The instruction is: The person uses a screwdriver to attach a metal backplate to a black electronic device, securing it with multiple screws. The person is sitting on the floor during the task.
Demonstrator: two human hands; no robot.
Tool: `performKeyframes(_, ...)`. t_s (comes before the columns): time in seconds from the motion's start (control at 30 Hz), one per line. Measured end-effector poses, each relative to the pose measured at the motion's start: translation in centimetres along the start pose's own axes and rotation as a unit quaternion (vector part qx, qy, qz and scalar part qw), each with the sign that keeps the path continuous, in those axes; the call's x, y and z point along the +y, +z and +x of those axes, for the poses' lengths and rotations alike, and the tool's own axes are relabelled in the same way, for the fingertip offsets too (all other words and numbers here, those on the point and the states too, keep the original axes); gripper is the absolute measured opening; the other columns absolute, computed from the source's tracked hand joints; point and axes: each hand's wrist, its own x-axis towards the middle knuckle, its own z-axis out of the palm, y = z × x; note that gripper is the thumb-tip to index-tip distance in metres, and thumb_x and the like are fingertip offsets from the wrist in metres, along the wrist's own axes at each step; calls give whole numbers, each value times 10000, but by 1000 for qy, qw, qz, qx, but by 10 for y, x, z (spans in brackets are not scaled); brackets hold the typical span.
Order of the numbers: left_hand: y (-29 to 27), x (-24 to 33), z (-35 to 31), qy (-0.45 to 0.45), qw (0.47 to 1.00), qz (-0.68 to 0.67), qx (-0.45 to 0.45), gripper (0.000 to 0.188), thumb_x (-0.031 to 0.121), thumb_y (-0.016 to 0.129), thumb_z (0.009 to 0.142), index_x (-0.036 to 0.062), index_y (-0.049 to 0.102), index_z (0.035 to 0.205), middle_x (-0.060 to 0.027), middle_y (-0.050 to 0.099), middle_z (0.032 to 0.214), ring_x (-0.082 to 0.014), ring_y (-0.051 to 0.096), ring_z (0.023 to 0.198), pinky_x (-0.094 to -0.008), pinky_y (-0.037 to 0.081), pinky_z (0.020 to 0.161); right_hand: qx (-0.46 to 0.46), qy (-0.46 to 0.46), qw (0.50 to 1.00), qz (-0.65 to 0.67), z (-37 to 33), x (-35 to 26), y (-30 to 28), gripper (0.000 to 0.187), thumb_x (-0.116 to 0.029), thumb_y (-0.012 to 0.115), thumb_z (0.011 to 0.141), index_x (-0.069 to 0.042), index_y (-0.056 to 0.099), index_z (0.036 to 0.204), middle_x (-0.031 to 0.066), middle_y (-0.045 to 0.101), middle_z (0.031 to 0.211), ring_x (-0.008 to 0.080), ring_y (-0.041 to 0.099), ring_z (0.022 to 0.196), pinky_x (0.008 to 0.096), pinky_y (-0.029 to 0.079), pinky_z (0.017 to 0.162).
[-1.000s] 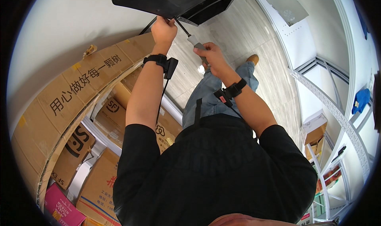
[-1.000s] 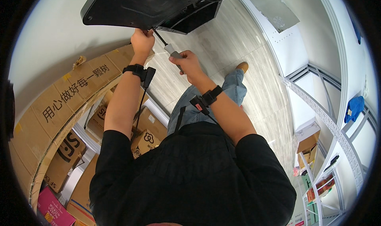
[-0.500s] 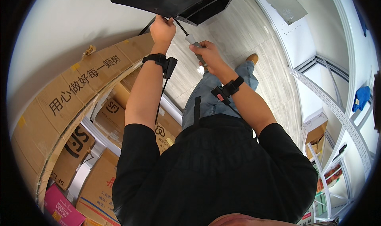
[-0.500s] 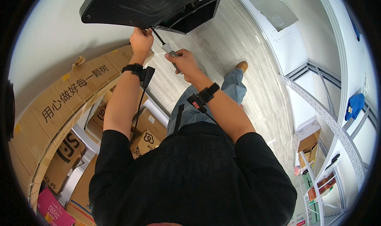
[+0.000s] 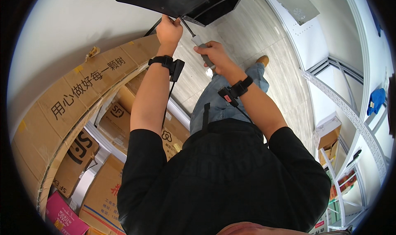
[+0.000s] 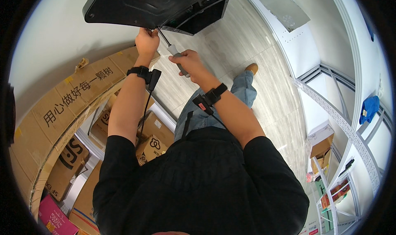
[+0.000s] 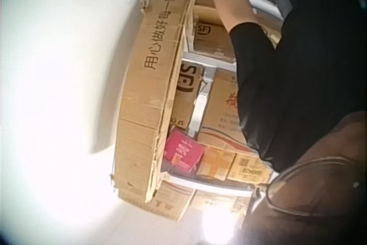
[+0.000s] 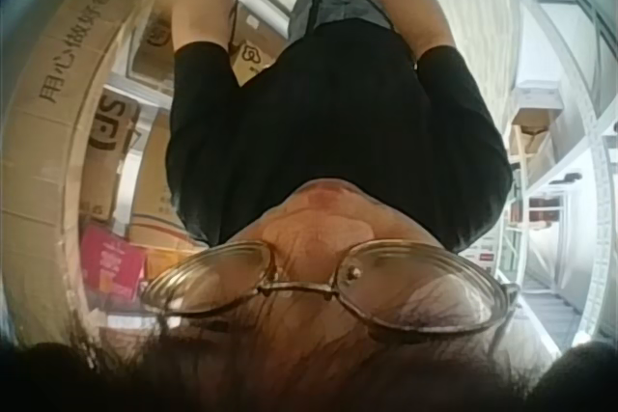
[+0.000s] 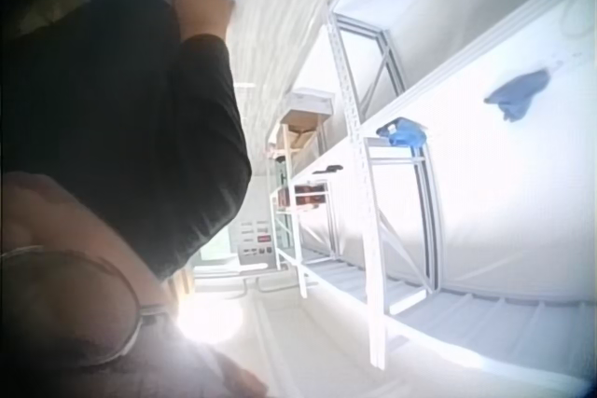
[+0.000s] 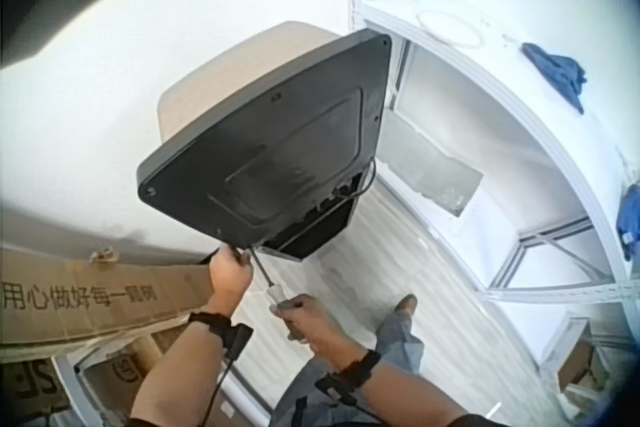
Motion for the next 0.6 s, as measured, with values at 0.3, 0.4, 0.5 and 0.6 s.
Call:
performKeyframes(0.3, 1, 1, -1, -3, 1000, -3, 4, 354, 161, 699, 769, 49, 548, 1069, -94, 632, 659, -331, 638, 653, -435, 497, 619, -87, 22, 992, 84, 4, -7, -13, 368, -286, 659, 870, 44, 561, 998, 104, 626, 742, 145, 550, 626, 280, 468, 515)
performKeyframes(0.4, 1, 2, -2, -3, 1000, -10, 13, 374, 160, 700, 766, 53, 549, 1091, -93, 629, 653, -332, 636, 641, -434, 499, 611, -19, 13, 999, 41, -6, -12, -5, 338, -271, 678, 855, 17, 557, 985, 84, 610, 751, 141, 546, 628, 271, 459, 495)
performKeyframes(0.5, 3, 2, -3, 1, 1000, -16, 24, 388, 157, 700, 767, 57, 548, 1110, -93, 628, 650, -335, 635, 634, -434, 501, 608, -2, -47, 999, -4, -2, -4, -6, 313, -260, 703, 836, -5, 561, 951, 68, 595, 756, 138, 548, 614, 263, 452, 478)
performKeyframes(0.6, 4, 1, -2, -2, 1000, -6, 23, 380, 152, 696, 772, 57, 548, 1109, -94, 627, 648, -336, 635, 631, -433, 502, 609, -44, -28, 998, 19, 4, -3, -16, 246, -232, 677, 855, -31, 578, 955, 52, 600, 779, 135, 568, 635, 270, 465, 535)
